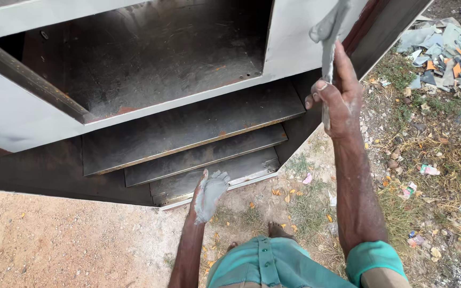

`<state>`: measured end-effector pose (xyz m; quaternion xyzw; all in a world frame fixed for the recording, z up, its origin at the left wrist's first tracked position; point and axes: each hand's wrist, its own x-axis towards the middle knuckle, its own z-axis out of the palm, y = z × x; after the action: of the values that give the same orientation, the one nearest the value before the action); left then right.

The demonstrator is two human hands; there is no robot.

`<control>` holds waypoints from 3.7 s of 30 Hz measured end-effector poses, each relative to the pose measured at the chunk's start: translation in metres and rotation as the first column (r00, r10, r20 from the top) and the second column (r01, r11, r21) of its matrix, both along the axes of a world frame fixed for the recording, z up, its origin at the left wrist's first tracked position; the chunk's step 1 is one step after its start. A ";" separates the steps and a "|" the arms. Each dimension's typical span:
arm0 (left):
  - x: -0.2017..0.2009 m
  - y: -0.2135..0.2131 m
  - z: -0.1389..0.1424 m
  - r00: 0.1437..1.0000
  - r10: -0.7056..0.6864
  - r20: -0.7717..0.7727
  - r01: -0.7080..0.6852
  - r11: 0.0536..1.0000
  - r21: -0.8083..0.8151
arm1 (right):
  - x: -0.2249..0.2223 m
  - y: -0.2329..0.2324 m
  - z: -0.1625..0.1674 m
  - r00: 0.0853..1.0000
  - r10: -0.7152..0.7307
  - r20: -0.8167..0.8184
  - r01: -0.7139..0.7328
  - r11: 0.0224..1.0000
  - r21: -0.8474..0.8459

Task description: The person applies white cement plaster by hand to the underside and edges of an outdoor metal staircase structure, using a small hand float to spread and smooth the plaster over the stair risers and side panels, working section by section along the stairs.

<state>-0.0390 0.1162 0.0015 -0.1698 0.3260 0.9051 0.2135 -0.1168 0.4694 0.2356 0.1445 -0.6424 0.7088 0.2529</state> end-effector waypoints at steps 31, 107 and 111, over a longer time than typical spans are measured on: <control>0.062 0.011 -0.081 0.952 0.212 0.219 -0.225 0.974 0.034 | -0.066 -0.011 0.012 0.801 -0.327 -0.501 0.597 0.478 0.644; 0.018 0.057 -0.084 0.978 0.182 -0.099 -0.151 0.952 0.265 | -0.059 0.046 0.018 0.636 0.415 -0.650 0.772 -0.338 0.539; 0.018 0.060 -0.089 0.981 0.180 -0.074 -0.156 0.955 0.253 | -0.063 0.043 0.018 0.591 0.432 -0.681 0.806 -0.340 0.484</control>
<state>-0.0211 0.1764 -0.0874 -0.1253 0.2058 0.9605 0.1393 -0.1801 0.5119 0.2538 0.3947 -0.7601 -0.3225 0.4032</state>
